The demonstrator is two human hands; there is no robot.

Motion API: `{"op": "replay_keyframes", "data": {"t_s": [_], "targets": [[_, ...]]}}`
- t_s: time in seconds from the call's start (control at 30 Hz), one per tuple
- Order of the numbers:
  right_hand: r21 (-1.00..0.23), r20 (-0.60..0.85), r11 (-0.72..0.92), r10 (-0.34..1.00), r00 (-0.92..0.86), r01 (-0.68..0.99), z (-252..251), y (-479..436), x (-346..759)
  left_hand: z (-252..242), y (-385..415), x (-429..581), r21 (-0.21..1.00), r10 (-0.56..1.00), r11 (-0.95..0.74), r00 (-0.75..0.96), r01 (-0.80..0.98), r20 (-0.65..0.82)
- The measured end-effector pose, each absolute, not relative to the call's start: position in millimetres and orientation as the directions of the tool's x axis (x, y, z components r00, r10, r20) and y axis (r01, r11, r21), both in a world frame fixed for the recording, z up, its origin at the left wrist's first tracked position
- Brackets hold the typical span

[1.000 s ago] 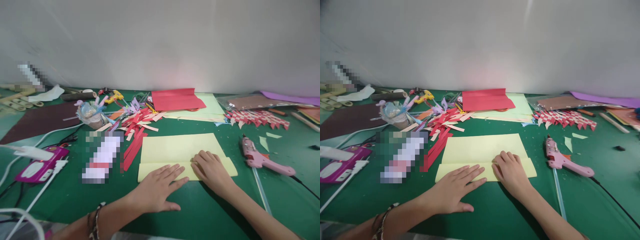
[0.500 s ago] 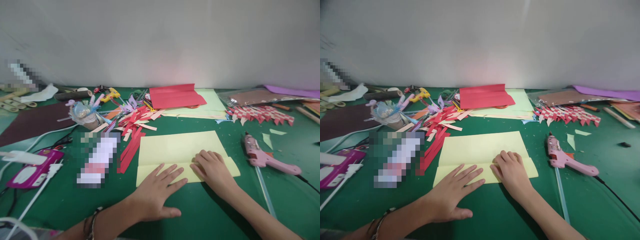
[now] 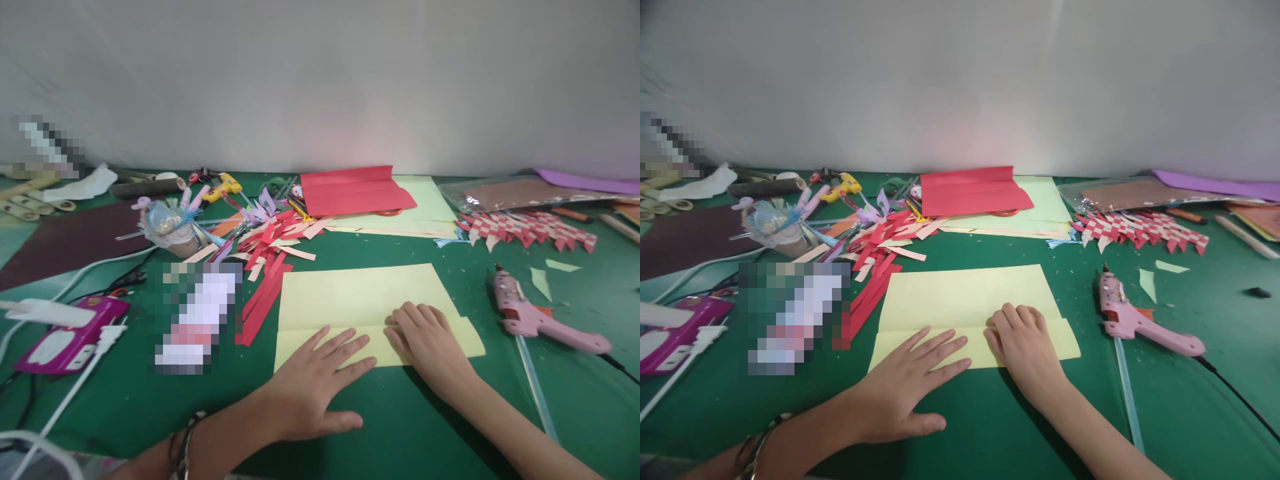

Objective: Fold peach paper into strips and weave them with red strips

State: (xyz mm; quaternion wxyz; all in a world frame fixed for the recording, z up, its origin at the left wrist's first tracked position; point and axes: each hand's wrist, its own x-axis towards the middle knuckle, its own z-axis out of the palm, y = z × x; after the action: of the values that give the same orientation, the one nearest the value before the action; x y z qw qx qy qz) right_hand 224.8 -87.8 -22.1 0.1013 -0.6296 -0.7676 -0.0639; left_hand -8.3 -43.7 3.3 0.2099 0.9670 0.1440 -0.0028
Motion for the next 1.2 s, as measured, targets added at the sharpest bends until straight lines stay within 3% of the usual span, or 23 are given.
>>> {"op": "replay_keyframes", "data": {"t_s": [0.33,1.2], "targets": [[-0.049,0.226,0.185,0.959,-0.17,0.981,-23.8,-88.3,224.6,10.8,-41.4,-29.3,0.387,0.311,-0.859,0.942,0.336,-0.127],[-0.055,0.206,0.209,0.959,-0.194,0.976,-18.8,-90.2,223.6,11.6,-44.3,-35.0,0.388,0.326,-0.857,0.94,0.34,-0.103]]}}
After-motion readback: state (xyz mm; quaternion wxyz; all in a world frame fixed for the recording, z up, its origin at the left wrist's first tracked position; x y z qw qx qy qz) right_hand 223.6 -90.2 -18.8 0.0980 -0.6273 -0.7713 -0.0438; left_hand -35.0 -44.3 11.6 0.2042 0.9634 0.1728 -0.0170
